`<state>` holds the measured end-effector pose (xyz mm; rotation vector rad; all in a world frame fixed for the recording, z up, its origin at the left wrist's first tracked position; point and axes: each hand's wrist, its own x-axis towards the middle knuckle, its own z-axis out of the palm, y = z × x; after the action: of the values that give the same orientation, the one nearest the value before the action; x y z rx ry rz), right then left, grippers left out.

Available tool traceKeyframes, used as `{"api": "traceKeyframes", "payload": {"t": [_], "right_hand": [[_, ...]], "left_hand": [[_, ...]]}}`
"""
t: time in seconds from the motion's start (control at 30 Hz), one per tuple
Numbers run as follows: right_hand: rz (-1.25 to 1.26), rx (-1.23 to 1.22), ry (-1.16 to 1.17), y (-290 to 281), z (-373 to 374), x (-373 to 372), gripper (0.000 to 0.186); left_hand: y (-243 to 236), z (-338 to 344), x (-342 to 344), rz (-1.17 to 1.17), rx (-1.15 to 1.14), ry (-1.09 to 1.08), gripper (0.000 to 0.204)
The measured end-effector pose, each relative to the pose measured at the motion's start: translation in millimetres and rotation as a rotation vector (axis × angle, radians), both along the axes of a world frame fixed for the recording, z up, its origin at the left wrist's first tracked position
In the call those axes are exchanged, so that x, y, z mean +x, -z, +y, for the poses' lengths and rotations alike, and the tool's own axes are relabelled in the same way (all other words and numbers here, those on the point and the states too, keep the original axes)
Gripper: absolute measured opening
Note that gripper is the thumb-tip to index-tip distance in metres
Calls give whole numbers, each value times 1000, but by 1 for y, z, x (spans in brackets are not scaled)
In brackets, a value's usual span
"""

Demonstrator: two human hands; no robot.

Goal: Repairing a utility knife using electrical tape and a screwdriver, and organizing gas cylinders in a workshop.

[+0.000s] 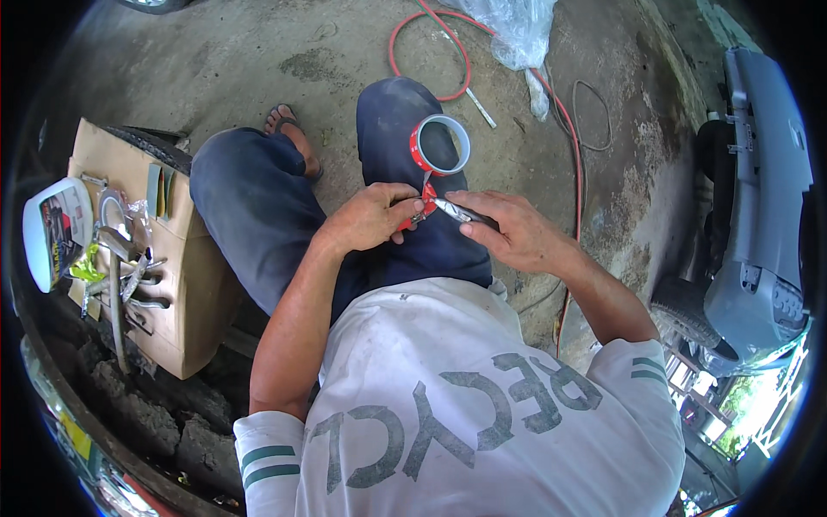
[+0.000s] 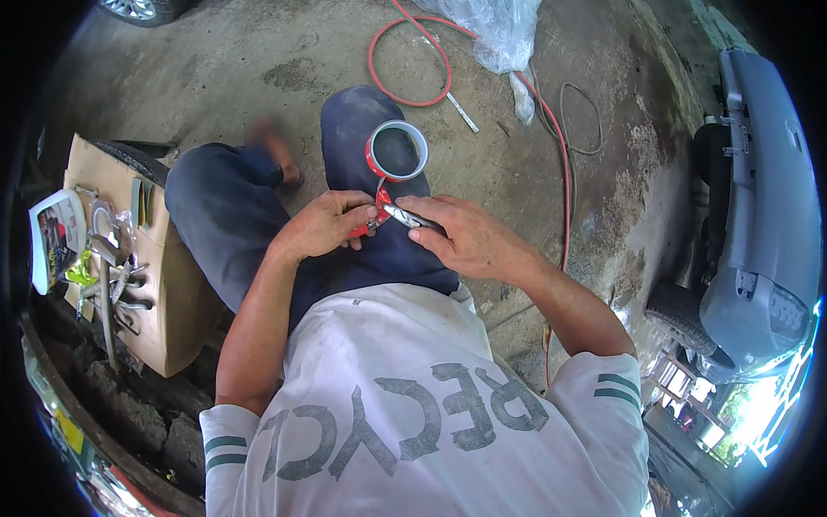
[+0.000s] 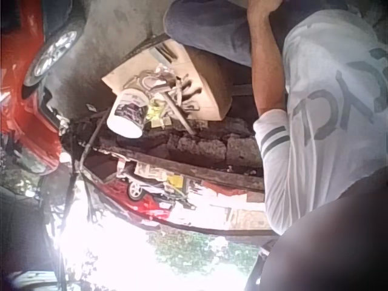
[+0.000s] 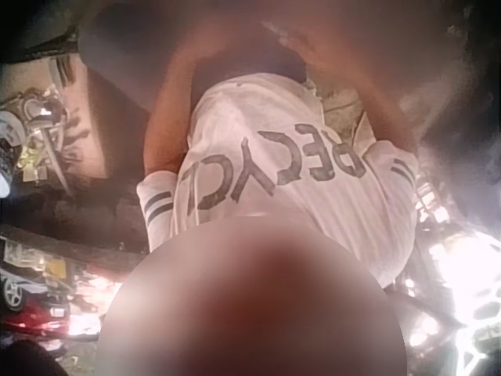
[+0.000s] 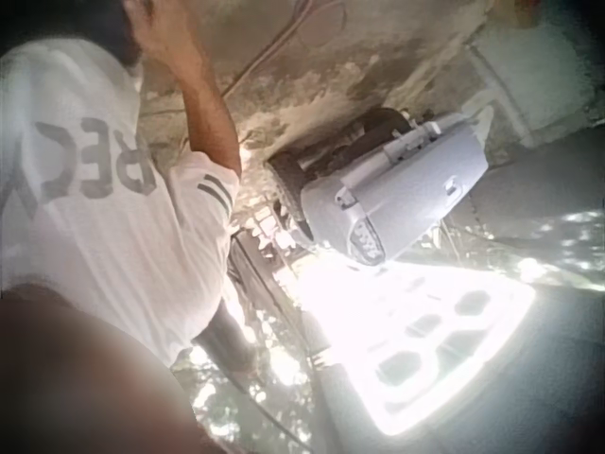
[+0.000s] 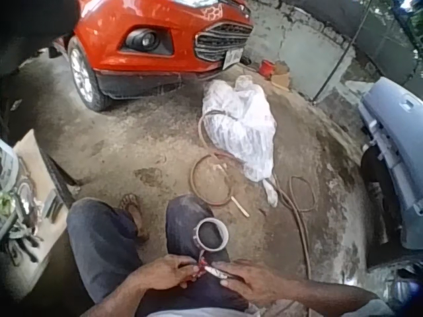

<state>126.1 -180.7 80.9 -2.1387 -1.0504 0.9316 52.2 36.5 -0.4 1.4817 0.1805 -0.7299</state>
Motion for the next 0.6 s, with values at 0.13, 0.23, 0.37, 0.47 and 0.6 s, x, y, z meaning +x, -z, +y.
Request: {"api": "traceKeyframes", "payload": {"t": [0.13,0.23,0.37,0.47,0.6], "right_hand": [[28,-23,8,2,2,0,39],[27,22,29,4,2,-2,39],[42,50,63,8,-1,-3,40],[7,53,38,9,-1,-2,40],[2,-23,18,4,3,-3,40]], "left_hand": [[-7,3,-2,-50,99,74,31],[0,1,-7,-65,128,54,34],[-6,-8,-9,-176,252,-68,34],[-9,-10,-10,-257,393,-71,34],[-5,-15,-12,-368,593,-50,30]]}}
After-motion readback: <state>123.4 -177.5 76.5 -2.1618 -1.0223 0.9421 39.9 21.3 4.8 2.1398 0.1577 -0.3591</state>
